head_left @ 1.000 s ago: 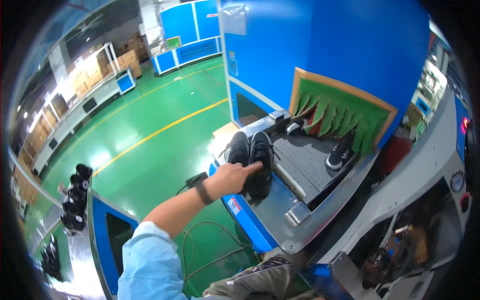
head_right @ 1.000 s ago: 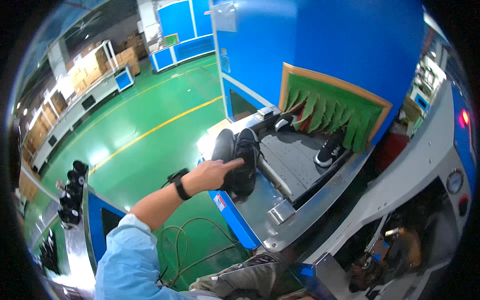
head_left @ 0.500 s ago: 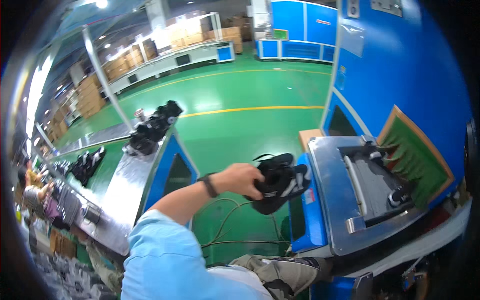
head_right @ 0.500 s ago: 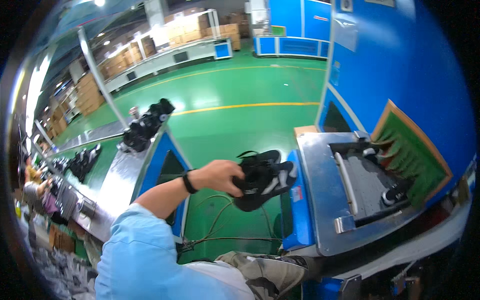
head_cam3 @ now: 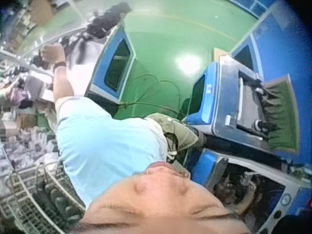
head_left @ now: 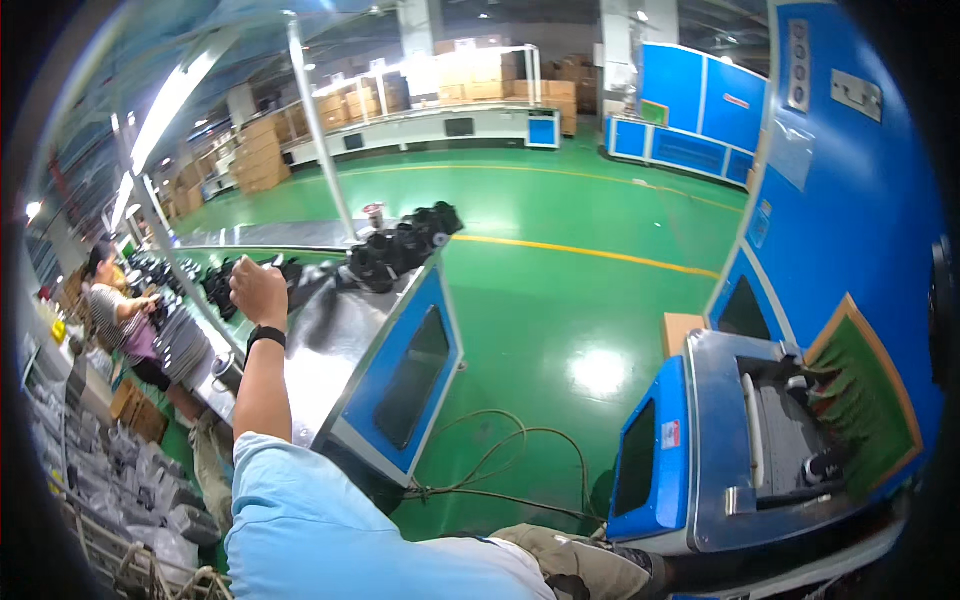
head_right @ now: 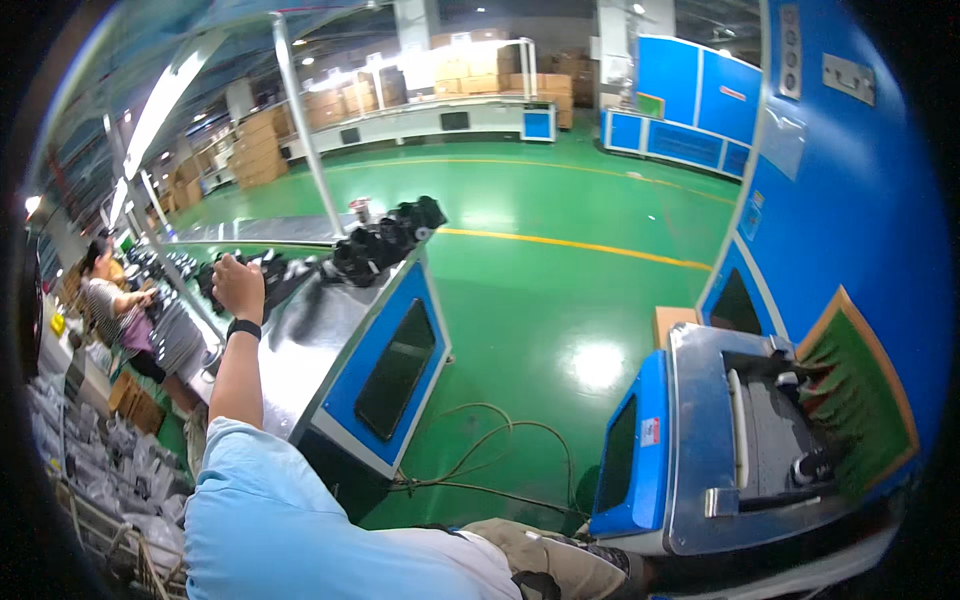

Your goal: Placing shoes and lasts into machines for processing and moving a shoe-last rack across a factory floor.

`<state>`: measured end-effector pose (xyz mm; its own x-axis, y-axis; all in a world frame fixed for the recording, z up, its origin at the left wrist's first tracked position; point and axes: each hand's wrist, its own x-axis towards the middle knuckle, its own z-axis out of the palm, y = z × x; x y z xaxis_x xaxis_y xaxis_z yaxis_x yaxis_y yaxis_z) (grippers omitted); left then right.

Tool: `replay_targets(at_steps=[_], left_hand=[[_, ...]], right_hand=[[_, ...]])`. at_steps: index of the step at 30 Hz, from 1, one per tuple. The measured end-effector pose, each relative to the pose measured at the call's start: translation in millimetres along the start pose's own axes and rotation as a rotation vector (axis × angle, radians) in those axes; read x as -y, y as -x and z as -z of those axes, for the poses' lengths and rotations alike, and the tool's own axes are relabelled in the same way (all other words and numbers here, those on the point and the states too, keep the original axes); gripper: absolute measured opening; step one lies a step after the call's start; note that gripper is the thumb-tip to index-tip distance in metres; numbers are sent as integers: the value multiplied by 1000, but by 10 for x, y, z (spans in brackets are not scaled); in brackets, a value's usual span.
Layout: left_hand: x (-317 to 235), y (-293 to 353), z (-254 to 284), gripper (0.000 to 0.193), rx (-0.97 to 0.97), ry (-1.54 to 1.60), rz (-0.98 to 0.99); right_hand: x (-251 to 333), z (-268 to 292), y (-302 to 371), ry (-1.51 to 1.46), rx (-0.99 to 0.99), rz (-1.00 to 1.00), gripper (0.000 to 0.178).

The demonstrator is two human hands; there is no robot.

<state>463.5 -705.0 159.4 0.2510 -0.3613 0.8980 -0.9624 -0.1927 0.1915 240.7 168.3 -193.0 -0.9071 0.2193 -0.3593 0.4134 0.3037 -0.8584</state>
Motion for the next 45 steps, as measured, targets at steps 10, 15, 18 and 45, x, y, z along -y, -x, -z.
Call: replay_targets(at_steps=[10, 15, 18, 45], left_hand=[[-4367, 2554, 1734, 43, 689, 1221, -1292], [-5734, 4417, 4209, 61, 838, 1628, -1955], [-6457, 5508, 5332, 69, 1149, 1674, -1849], [-3953, 3857, 4518, 85, 2557, 1792, -868]], right_hand=[[-258, -492, 44, 407, -584, 146, 31], [-154, -375, 311, 256, -680, -72, 35], [-436, -441, 441, 268, -698, -166, 36], [1092, -960, 188, -641, -38, 211, 77]])
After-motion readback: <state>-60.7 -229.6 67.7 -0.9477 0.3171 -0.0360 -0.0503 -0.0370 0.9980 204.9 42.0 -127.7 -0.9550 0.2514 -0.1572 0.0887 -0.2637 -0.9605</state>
